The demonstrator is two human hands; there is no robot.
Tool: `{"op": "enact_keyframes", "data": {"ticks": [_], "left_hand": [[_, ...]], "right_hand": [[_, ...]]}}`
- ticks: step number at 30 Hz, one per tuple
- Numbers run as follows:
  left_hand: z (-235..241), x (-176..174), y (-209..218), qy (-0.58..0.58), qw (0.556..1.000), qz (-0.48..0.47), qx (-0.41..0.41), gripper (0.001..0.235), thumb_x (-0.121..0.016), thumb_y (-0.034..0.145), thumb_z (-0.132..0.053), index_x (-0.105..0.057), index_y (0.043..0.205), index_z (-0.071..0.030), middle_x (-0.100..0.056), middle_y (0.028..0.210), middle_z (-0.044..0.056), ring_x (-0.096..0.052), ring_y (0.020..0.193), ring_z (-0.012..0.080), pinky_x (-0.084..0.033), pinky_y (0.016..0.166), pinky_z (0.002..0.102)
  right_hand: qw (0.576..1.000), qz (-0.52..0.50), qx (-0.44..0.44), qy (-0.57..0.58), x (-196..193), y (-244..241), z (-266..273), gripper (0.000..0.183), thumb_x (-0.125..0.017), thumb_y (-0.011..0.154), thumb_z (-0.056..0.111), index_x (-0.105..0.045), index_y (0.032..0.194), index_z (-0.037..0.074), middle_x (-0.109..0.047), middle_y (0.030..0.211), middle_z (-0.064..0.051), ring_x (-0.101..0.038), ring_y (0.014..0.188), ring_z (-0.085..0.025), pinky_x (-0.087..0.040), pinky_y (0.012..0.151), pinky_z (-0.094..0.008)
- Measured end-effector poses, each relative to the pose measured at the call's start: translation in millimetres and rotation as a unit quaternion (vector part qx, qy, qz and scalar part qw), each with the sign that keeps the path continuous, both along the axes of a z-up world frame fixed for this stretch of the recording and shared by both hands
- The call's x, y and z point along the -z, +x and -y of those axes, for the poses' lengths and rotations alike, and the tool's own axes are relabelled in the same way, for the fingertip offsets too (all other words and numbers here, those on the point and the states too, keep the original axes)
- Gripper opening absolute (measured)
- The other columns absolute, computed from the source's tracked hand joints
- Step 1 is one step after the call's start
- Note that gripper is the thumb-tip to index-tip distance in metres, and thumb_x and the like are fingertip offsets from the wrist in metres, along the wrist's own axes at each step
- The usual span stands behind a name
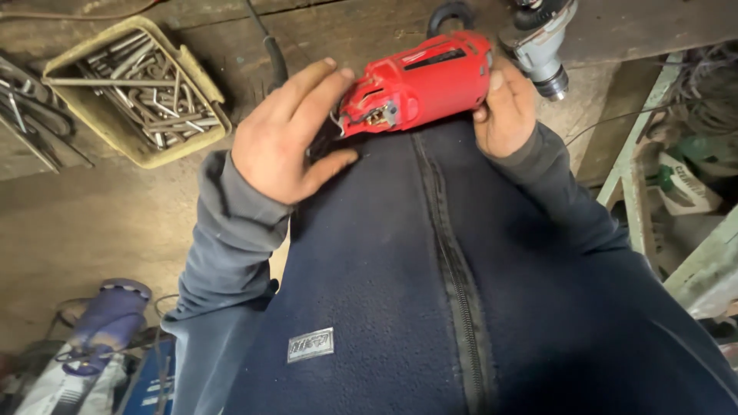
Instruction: Repairing an electromechanical tool by disassembling and reassembling the motor components and housing.
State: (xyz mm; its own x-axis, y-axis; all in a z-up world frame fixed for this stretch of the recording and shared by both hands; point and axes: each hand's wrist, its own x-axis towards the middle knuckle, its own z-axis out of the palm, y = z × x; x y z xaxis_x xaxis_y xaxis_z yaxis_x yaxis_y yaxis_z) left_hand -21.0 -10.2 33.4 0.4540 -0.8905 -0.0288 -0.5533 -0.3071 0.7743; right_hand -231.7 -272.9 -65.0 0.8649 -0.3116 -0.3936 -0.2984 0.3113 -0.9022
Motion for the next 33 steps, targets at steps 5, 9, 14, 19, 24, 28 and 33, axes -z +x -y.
{"op": "enact_keyframes", "data": {"ticks": [5, 9, 14, 19, 24, 28, 33], "left_hand": [[11, 5, -2, -0.024, 0.999, 0.029, 0.031, 0.075, -0.09, 0.081, -0.029, -0.056, 0.143, -0.004, -0.061, 0.144, 0.017, -0.066, 0.121, 0.033, -0.054, 0.102, 0.041], [14, 10, -7, -0.032, 0.999, 0.01, 0.01, 0.051, -0.09, 0.088, -0.024, -0.065, 0.13, -0.007, -0.07, 0.134, 0.011, -0.072, 0.109, 0.0281, -0.058, 0.093, 0.038], [19, 4, -7, -0.017, 1.0, 0.012, 0.015, 0.048, -0.088, 0.087, -0.023, -0.069, 0.127, -0.004, -0.072, 0.125, 0.012, -0.072, 0.101, 0.029, -0.058, 0.087, 0.037], [12, 3, -14, -0.007, 0.999, 0.029, 0.023, 0.044, -0.087, 0.085, -0.021, -0.07, 0.122, -0.004, -0.073, 0.121, 0.013, -0.073, 0.098, 0.0286, -0.058, 0.084, 0.036], [11, -2, -19, -0.005, 0.999, 0.038, 0.016, 0.042, -0.087, 0.085, -0.021, -0.07, 0.118, -0.002, -0.073, 0.12, 0.014, -0.074, 0.1, 0.0287, -0.059, 0.088, 0.039], [13, -2, -18, -0.008, 0.999, 0.042, 0.006, 0.042, -0.086, 0.084, -0.021, -0.07, 0.117, -0.001, -0.073, 0.119, 0.014, -0.074, 0.105, 0.0293, -0.06, 0.094, 0.041], [11, 2, -14, -0.023, 0.999, 0.036, 0.007, 0.042, -0.088, 0.085, -0.018, -0.07, 0.118, 0.001, -0.073, 0.118, 0.017, -0.073, 0.106, 0.0303, -0.06, 0.093, 0.039]], "right_hand": [[0.998, -0.01, 0.034, 0.05, 18, -10, 0, 0.028, -0.045, 0.117, 0.031, -0.055, 0.107, 0.007, -0.052, 0.086, 0.003, -0.039, 0.069, -0.003, -0.031, 0.062, -0.019], [0.998, -0.032, 0.014, 0.057, 28, -19, 0, 0.026, -0.046, 0.115, 0.031, -0.054, 0.105, 0.008, -0.055, 0.089, 0.003, -0.043, 0.072, -0.004, -0.034, 0.064, -0.021], [0.998, -0.055, -0.039, 0.002, 27, -19, 3, 0.027, -0.046, 0.116, 0.03, -0.056, 0.106, 0.007, -0.056, 0.09, 0.004, -0.043, 0.072, -0.002, -0.036, 0.066, -0.019], [0.995, -0.068, -0.069, -0.024, 22, -16, 0, 0.025, -0.047, 0.115, 0.026, -0.058, 0.105, 0.006, -0.057, 0.09, 0.004, -0.046, 0.074, -0.002, -0.04, 0.068, -0.019], [0.993, -0.08, -0.057, -0.059, 16, -14, -6, 0.024, -0.048, 0.113, 0.021, -0.059, 0.101, 0.004, -0.058, 0.083, 0.004, -0.047, 0.069, -0.002, -0.041, 0.064, -0.02], [0.994, -0.072, -0.053, -0.068, 11, -8, -6, 0.025, -0.047, 0.114, 0.022, -0.06, 0.102, 0.003, -0.055, 0.083, 0.004, -0.047, 0.07, -0.003, -0.041, 0.065, -0.021], [0.985, -0.129, 0.033, -0.11, 19, -5, -3, 0.029, -0.05, 0.114, 0.027, -0.06, 0.102, 0.003, -0.049, 0.076, 0.005, -0.042, 0.066, -0.003, -0.036, 0.06, -0.023]]}}
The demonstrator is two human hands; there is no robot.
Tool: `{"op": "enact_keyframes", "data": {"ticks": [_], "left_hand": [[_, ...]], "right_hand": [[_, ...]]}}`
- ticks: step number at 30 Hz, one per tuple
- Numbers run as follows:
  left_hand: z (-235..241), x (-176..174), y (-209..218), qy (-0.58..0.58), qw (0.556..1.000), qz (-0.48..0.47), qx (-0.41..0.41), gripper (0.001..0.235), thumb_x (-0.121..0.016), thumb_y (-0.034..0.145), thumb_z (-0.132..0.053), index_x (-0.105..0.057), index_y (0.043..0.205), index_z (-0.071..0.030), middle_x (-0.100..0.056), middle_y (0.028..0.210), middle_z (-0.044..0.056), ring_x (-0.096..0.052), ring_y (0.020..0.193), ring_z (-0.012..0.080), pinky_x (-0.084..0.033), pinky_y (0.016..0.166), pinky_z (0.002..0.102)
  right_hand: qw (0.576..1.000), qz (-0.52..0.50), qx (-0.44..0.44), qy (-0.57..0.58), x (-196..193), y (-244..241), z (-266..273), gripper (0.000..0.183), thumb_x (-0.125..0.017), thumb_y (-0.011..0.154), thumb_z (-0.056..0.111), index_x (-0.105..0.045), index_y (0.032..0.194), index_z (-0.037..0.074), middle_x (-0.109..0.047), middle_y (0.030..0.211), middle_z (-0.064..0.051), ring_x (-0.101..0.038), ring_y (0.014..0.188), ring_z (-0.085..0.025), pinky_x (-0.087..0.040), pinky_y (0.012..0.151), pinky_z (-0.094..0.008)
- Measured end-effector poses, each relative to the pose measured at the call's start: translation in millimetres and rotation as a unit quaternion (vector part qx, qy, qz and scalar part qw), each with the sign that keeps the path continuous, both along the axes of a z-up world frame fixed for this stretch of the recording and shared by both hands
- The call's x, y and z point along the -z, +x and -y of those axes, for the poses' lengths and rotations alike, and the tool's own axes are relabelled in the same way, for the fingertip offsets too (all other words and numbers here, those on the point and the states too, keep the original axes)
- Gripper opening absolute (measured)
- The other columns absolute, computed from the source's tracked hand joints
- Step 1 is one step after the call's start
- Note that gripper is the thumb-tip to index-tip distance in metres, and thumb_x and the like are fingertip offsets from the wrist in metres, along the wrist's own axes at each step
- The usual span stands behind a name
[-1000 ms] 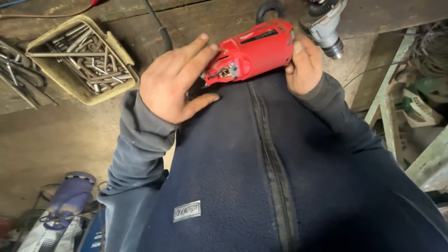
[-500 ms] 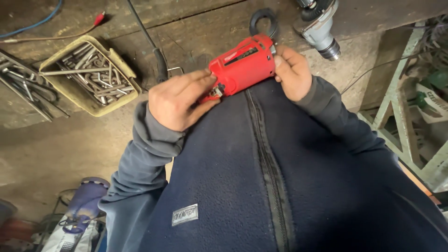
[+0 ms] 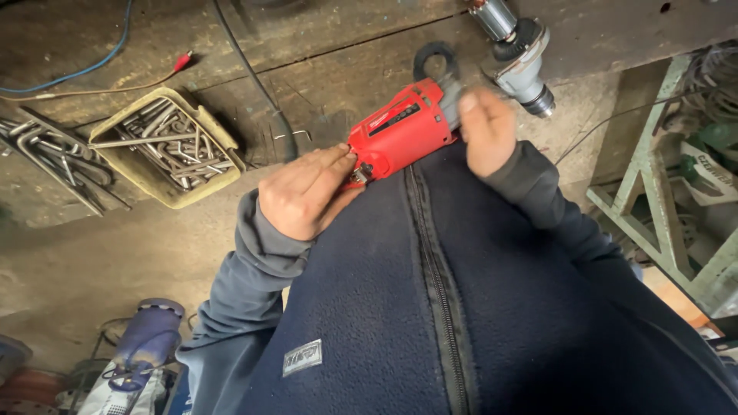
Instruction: Repairing an electromechanical tool by disassembling and reassembling the motor components and housing.
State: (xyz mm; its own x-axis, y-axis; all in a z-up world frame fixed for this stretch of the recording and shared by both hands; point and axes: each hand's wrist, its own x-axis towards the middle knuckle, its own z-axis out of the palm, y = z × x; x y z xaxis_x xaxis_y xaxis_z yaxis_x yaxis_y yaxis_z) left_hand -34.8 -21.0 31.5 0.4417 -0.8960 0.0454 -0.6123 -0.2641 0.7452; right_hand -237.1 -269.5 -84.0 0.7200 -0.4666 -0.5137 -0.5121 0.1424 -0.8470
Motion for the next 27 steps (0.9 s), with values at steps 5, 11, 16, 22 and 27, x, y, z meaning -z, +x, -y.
{"op": "enact_keyframes", "data": {"ticks": [5, 11, 16, 22, 27], "left_hand": [[-3, 5, 1, 0.0, 1.0, -0.017, -0.016, 0.042, -0.088, 0.084, -0.015, -0.07, 0.119, 0.001, -0.073, 0.119, 0.017, -0.074, 0.107, 0.03, -0.06, 0.089, 0.036], [-10, 20, 3, 0.001, 0.995, -0.081, -0.055, 0.042, -0.088, 0.084, -0.013, -0.07, 0.12, -0.001, -0.072, 0.124, 0.018, -0.073, 0.11, 0.0309, -0.06, 0.092, 0.036], [-24, 36, 9, -0.012, 0.985, -0.148, -0.092, 0.042, -0.088, 0.083, -0.01, -0.07, 0.12, 0.0, -0.071, 0.128, 0.02, -0.073, 0.115, 0.0324, -0.059, 0.098, 0.037], [-52, 55, 17, -0.037, 0.957, -0.267, -0.11, 0.046, -0.088, 0.082, -0.009, -0.068, 0.122, 0.0, -0.069, 0.132, 0.022, -0.067, 0.128, 0.032, -0.052, 0.111, 0.04], [-12, -6, 41, -0.018, 0.983, -0.182, 0.007, 0.096, -0.092, 0.072, -0.039, -0.046, 0.146, 0.001, -0.053, 0.152, 0.024, -0.049, 0.146, 0.0374, -0.034, 0.126, 0.048]], "right_hand": [[0.998, 0.058, -0.017, 0.015, -12, 11, 8, 0.03, -0.048, 0.116, 0.028, -0.057, 0.103, 0.003, -0.048, 0.082, 0.005, -0.041, 0.072, -0.004, -0.035, 0.066, -0.023], [0.977, 0.08, 0.109, 0.167, -19, 22, 1, 0.027, -0.046, 0.113, 0.029, -0.059, 0.109, 0.006, -0.051, 0.085, 0.004, -0.039, 0.072, -0.005, -0.032, 0.065, -0.022], [0.958, 0.141, 0.116, 0.222, -24, 25, -3, 0.024, -0.05, 0.115, 0.029, -0.057, 0.11, 0.006, -0.05, 0.09, 0.004, -0.037, 0.076, -0.005, -0.031, 0.068, -0.022], [0.986, 0.138, -0.012, 0.09, -68, 39, -1, 0.033, -0.047, 0.116, 0.03, -0.06, 0.113, 0.0, -0.048, 0.087, 0.006, -0.038, 0.07, -0.004, -0.032, 0.069, -0.023], [0.959, 0.196, -0.187, -0.089, -91, 47, 10, 0.031, -0.05, 0.113, 0.026, -0.058, 0.1, -0.002, -0.053, 0.089, -0.007, -0.051, 0.072, -0.016, -0.043, 0.069, -0.029]]}}
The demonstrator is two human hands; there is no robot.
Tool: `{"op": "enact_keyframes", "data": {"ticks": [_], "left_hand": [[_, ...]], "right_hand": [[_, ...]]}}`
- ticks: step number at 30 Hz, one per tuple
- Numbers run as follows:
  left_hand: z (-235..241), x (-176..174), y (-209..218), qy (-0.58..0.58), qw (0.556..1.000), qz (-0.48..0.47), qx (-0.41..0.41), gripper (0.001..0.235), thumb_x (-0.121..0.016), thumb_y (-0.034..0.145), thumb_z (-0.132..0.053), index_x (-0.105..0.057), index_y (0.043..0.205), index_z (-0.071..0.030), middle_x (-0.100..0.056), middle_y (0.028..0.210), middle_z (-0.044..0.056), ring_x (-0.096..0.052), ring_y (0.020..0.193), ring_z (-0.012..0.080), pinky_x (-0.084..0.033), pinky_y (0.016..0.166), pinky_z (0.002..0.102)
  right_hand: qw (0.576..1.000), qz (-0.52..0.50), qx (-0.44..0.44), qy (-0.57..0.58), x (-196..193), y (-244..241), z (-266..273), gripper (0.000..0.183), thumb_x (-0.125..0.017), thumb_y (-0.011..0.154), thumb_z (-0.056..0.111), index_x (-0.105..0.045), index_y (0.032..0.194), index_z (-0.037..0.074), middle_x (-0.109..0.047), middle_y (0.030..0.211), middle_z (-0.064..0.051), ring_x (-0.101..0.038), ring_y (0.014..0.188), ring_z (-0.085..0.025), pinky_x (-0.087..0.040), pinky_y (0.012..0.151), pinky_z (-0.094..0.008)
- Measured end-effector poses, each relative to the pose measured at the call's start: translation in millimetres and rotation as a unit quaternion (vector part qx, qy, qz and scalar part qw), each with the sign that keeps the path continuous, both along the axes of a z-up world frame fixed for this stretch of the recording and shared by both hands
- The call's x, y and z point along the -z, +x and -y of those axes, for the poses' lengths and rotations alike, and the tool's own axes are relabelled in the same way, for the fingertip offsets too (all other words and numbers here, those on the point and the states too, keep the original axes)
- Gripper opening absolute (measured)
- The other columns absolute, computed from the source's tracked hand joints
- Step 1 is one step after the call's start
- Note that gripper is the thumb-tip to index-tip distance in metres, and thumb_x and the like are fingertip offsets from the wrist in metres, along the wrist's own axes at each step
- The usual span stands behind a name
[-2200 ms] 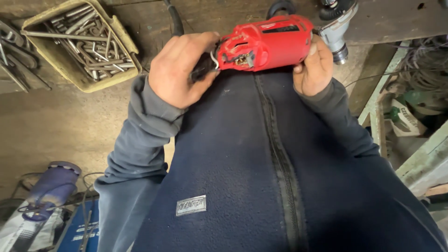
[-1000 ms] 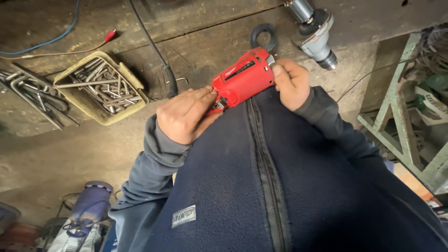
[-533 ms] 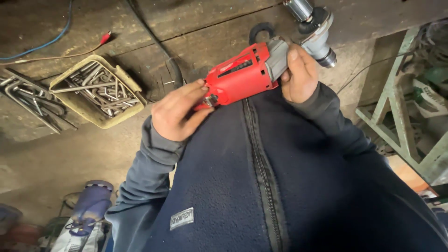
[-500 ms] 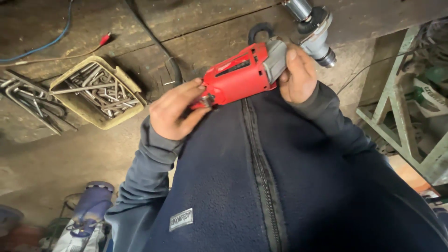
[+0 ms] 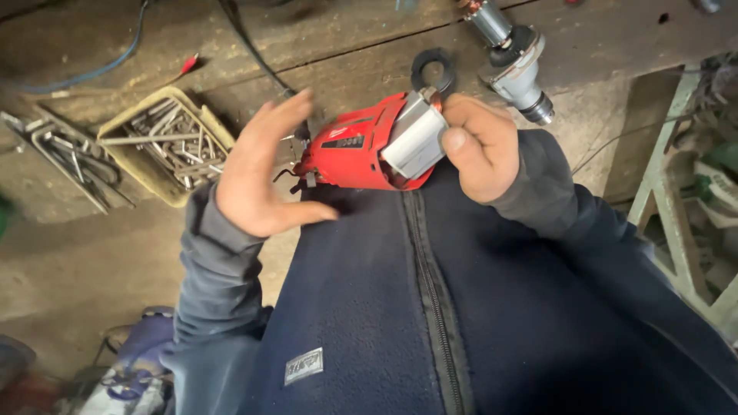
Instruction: Repairing an electromechanical tool by disassembling and reassembling the motor components and housing.
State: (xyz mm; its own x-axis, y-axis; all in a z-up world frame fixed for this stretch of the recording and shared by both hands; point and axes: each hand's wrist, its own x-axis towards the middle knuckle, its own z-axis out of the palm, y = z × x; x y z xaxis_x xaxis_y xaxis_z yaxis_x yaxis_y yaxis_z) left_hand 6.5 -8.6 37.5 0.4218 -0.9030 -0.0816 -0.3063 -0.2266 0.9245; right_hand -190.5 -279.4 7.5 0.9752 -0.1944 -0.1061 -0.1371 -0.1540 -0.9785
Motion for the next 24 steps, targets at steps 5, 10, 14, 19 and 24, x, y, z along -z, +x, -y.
{"op": "enact_keyframes", "data": {"ticks": [5, 10, 14, 19, 24], "left_hand": [[48, -22, -23, 0.001, 0.997, 0.07, 0.041, 0.11, -0.094, 0.068, -0.049, -0.043, 0.151, 0.002, -0.054, 0.15, 0.024, -0.053, 0.139, 0.0397, -0.043, 0.117, 0.046], [51, -13, -42, 0.008, 0.997, 0.08, 0.005, 0.091, -0.092, 0.074, -0.035, -0.05, 0.148, -0.001, -0.061, 0.143, 0.018, -0.064, 0.13, 0.0363, -0.052, 0.109, 0.042], [52, -18, -43, -0.02, 0.992, 0.121, -0.017, 0.08, -0.088, 0.076, -0.025, -0.053, 0.143, 0.001, -0.062, 0.141, 0.02, -0.065, 0.129, 0.0371, -0.054, 0.109, 0.043], [56, -23, -41, -0.027, 0.99, 0.137, -0.013, 0.079, -0.089, 0.074, -0.024, -0.055, 0.14, 0.002, -0.063, 0.138, 0.021, -0.065, 0.128, 0.0382, -0.054, 0.109, 0.045], [60, -26, -38, -0.015, 0.992, 0.126, -0.013, 0.079, -0.09, 0.072, -0.02, -0.055, 0.139, 0.003, -0.064, 0.137, 0.022, -0.066, 0.127, 0.0393, -0.055, 0.108, 0.044]], "right_hand": [[0.997, 0.043, -0.056, 0.0, -14, 8, -3, 0.029, -0.051, 0.114, 0.023, -0.057, 0.101, -0.002, -0.058, 0.096, -0.012, -0.057, 0.08, -0.019, -0.047, 0.072, -0.031], [0.999, 0.018, -0.027, 0.035, -9, 0, -8, 0.032, -0.051, 0.113, 0.026, -0.056, 0.097, 0.0, -0.059, 0.094, -0.01, -0.056, 0.076, -0.017, -0.047, 0.072, -0.03], [0.996, 0.003, 0.023, 0.089, 13, -15, -14, 0.039, -0.05, 0.114, 0.035, -0.056, 0.098, 0.0, -0.057, 0.09, -0.006, -0.052, 0.077, -0.012, -0.044, 0.072, -0.026], [0.981, 0.012, 0.044, 0.186, 9, -10, -19, 0.049, -0.049, 0.115, 0.041, -0.058, 0.114, -0.007, -0.063, 0.108, -0.008, -0.055, 0.093, -0.011, -0.047, 0.085, -0.028], [0.978, 0.0, 0.073, 0.196, 12, -16, -18, 0.05, -0.049, 0.114, 0.042, -0.059, 0.113, -0.007, -0.062, 0.103, -0.007, -0.053, 0.089, -0.011, -0.044, 0.076, -0.026]]}}
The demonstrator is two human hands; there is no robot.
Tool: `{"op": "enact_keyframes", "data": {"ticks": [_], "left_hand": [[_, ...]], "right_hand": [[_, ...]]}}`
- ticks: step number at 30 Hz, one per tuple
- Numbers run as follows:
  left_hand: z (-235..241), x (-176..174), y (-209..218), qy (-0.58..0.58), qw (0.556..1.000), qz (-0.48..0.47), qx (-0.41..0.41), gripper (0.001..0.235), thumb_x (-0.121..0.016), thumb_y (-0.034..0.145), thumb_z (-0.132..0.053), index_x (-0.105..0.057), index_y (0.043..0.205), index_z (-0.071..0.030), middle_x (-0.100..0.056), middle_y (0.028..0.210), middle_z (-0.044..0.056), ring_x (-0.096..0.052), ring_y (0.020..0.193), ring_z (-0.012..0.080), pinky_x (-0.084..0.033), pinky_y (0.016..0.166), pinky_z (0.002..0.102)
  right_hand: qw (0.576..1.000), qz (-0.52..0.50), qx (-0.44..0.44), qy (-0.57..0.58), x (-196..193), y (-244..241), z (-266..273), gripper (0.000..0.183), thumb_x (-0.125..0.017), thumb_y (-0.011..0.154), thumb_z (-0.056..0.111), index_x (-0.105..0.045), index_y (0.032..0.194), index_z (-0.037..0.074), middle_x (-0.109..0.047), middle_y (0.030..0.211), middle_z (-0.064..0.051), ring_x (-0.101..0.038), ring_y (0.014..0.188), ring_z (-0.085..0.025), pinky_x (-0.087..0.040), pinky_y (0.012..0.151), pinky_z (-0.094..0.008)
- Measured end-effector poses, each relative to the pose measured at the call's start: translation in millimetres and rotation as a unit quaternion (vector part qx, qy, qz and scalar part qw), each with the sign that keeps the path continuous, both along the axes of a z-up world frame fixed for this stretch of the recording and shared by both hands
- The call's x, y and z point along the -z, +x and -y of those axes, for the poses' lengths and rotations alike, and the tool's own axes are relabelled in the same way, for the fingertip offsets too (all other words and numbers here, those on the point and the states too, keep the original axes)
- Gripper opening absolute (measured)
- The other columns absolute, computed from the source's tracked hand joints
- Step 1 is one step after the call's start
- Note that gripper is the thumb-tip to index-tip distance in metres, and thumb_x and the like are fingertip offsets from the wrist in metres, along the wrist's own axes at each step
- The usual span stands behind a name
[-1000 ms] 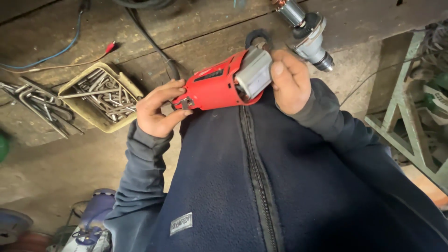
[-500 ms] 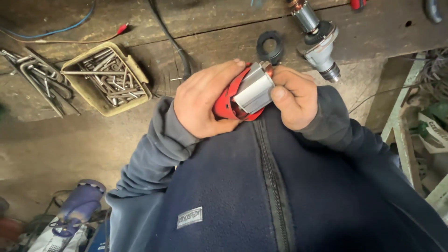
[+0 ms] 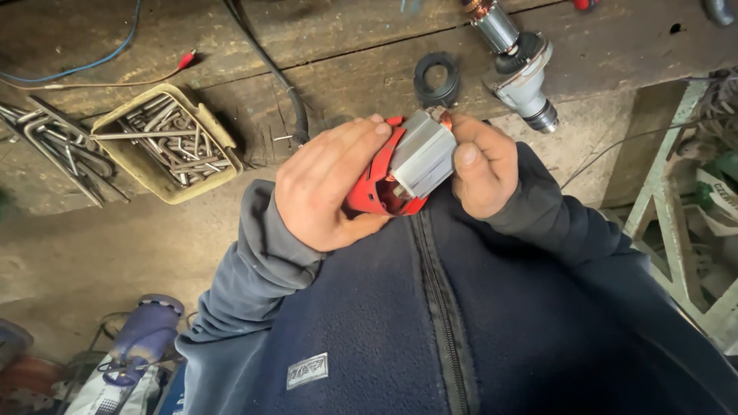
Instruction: Repairing an electromechanical tool by disassembling and reassembling the motor components and housing.
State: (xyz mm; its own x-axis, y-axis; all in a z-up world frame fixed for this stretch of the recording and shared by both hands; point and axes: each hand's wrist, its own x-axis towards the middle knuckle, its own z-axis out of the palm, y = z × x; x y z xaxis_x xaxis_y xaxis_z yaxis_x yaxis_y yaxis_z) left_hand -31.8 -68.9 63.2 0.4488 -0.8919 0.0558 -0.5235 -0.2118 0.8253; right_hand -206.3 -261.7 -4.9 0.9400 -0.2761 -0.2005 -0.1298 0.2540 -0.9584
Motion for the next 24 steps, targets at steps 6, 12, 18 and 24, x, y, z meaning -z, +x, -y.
{"op": "enact_keyframes", "data": {"ticks": [6, 12, 18, 24], "left_hand": [[-2, 1, -2, -0.005, 1.0, -0.014, -0.024, 0.081, -0.091, 0.074, -0.023, -0.054, 0.14, 0.004, -0.063, 0.137, 0.024, -0.066, 0.128, 0.0401, -0.055, 0.108, 0.044], [-9, 8, -7, -0.004, 0.999, -0.042, -0.032, 0.084, -0.09, 0.073, -0.024, -0.053, 0.143, 0.004, -0.063, 0.139, 0.024, -0.065, 0.13, 0.0405, -0.055, 0.111, 0.043], [-13, 6, -2, 0.003, 0.997, -0.075, -0.019, 0.085, -0.09, 0.074, -0.024, -0.051, 0.144, 0.005, -0.062, 0.142, 0.025, -0.065, 0.132, 0.0398, -0.053, 0.113, 0.044], [-24, 17, 1, -0.03, 0.995, -0.094, -0.016, 0.088, -0.092, 0.076, -0.028, -0.049, 0.145, 0.004, -0.06, 0.144, 0.026, -0.064, 0.135, 0.0401, -0.052, 0.114, 0.044]], "right_hand": [[0.983, 0.039, -0.023, -0.18, -12, 8, 10, 0.043, -0.048, 0.116, 0.036, -0.052, 0.094, -0.001, -0.052, 0.085, -0.006, -0.048, 0.073, -0.011, -0.039, 0.067, -0.031], [0.984, -0.092, 0.088, 0.121, 1, 0, -7, 0.037, -0.051, 0.111, 0.03, -0.06, 0.118, -0.006, -0.051, 0.083, 0.003, -0.039, 0.072, -0.004, -0.03, 0.066, -0.025], [0.995, -0.095, 0.013, 0.014, -20, 11, 5, 0.032, -0.052, 0.117, 0.024, -0.06, 0.104, -0.004, -0.053, 0.086, 0.004, -0.042, 0.08, -0.004, -0.036, 0.071, -0.023], [0.987, -0.05, -0.097, -0.114, -61, 46, 27, 0.027, -0.053, 0.112, 0.021, -0.059, 0.095, 0.001, -0.055, 0.079, -0.001, -0.05, 0.065, -0.007, -0.042, 0.062, -0.025]]}}
